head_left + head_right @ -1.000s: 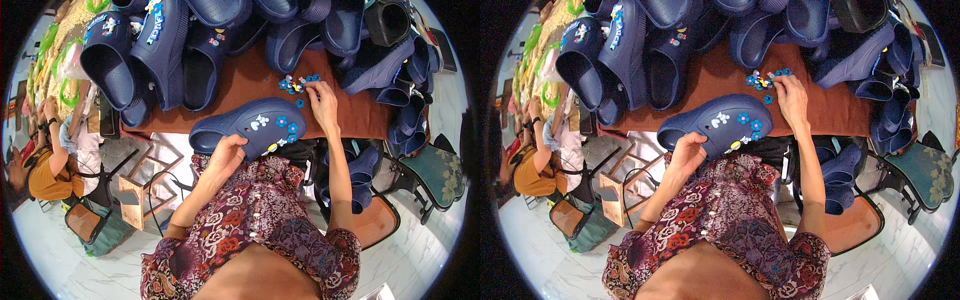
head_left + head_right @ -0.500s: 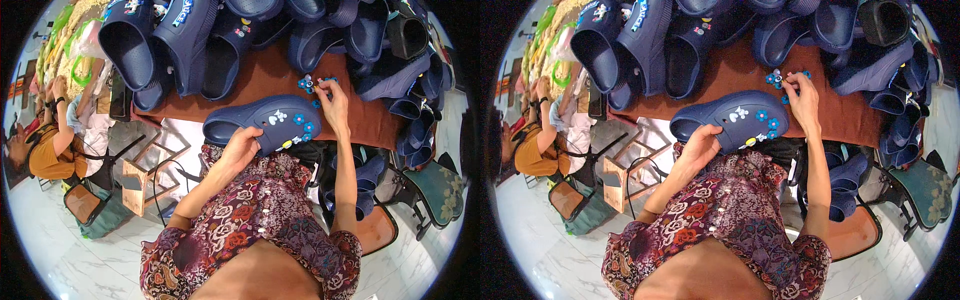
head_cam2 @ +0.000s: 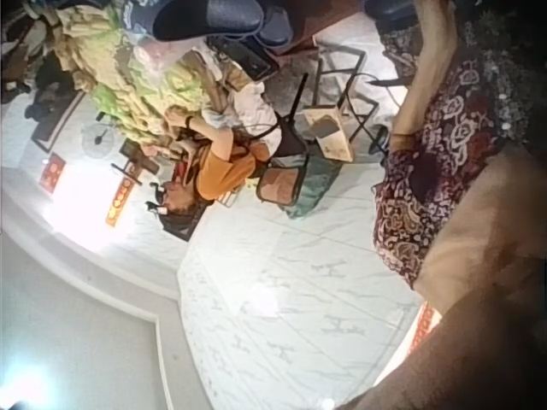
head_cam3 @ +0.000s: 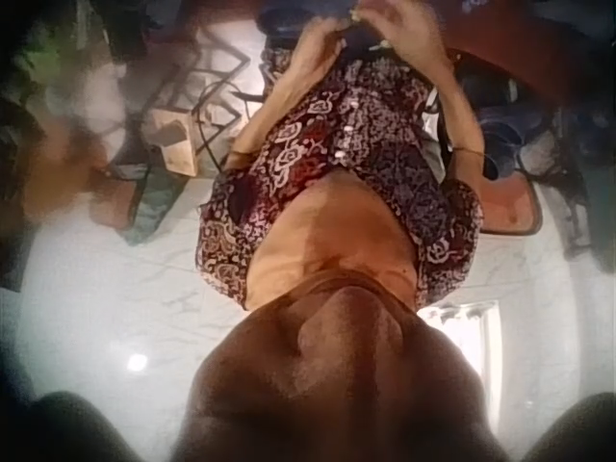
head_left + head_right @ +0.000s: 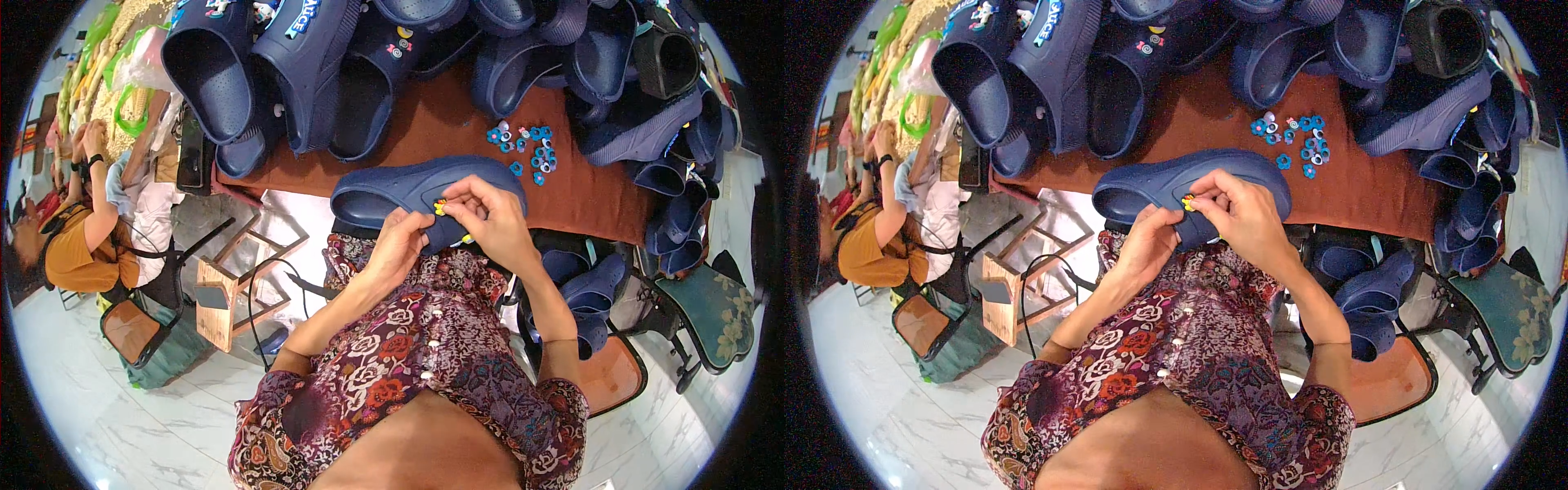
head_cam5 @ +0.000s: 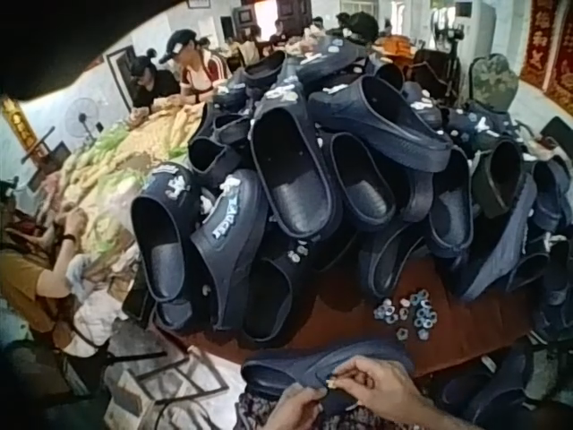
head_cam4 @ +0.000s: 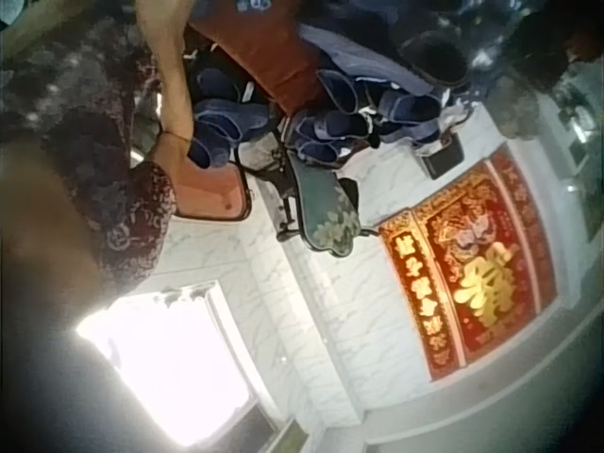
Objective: Manually attaching decorative charms into the holes of foam clogs.
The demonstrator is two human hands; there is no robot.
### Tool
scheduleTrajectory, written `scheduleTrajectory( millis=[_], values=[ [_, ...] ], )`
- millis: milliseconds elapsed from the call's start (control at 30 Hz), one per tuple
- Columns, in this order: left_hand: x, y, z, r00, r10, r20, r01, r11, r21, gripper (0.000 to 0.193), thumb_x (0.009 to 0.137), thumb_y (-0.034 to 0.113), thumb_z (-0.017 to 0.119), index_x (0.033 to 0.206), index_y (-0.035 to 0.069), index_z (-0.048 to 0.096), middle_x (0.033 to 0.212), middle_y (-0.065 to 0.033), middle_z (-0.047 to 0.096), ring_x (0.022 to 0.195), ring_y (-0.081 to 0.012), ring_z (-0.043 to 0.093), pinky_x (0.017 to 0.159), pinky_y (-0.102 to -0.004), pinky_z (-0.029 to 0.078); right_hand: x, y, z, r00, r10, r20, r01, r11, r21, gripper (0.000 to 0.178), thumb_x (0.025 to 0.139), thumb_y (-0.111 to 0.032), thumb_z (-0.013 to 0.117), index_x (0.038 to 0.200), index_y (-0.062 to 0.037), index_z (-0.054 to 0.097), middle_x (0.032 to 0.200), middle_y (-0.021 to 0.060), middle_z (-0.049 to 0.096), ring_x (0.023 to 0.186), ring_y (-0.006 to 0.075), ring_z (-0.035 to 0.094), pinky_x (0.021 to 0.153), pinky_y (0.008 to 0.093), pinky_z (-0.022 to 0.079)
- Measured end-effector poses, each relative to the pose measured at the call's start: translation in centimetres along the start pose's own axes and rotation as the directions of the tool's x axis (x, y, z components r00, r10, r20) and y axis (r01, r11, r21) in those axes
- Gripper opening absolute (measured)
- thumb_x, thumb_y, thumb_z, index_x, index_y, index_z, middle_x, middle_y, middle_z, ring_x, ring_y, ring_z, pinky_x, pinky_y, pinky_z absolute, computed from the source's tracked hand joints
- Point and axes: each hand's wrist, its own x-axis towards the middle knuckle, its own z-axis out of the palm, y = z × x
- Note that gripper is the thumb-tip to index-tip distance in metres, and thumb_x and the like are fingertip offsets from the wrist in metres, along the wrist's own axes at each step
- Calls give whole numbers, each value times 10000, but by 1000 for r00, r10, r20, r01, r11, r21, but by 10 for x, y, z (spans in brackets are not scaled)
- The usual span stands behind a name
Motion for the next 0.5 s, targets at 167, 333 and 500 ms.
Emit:
scheduleTrajectory(
  millis=[167, 333, 500],
  values=[
    [-4, 0, 4, 1000, 19, -14, -19, 999, -32, 257, 884, 75, 531, 1124, -15, 554, 1107, -78, 626, 1035, -177, 613, 917, -348, 494, -1, -2, 7, 984, -153, -88, 136, 975, -173, 139, 816, -116, 683, 928, -35, 667, 791, 77, 663, 615, 185, 592, 587, 307, 466],
    [1, -8, -8, 999, 31, -25, -30, 999, 31, 198, 905, 101, 536, 1074, 7, 581, 1023, -46, 647, 943, -137, 627, 838, -309, 510, -10, -7, 16, 971, -157, -182, 117, 970, -214, 122, 813, -125, 689, 918, -64, 674, 811, 71, 650, 689, 227, 622, 638, 343, 486],
    [-3, -3, 1, 999, 20, -30, -19, 999, 37, 139, 907, 96, 544, 1009, 19, 600, 941, -27, 655, 847, -113, 631, 752, -280, 513, -12, 4, 23, 930, -275, -246, 175, 916, -361, 121, 805, -122, 698, 918, -81, 687, 831, 63, 619, 720, 238, 619, 641, 349, 489]
  ],
)
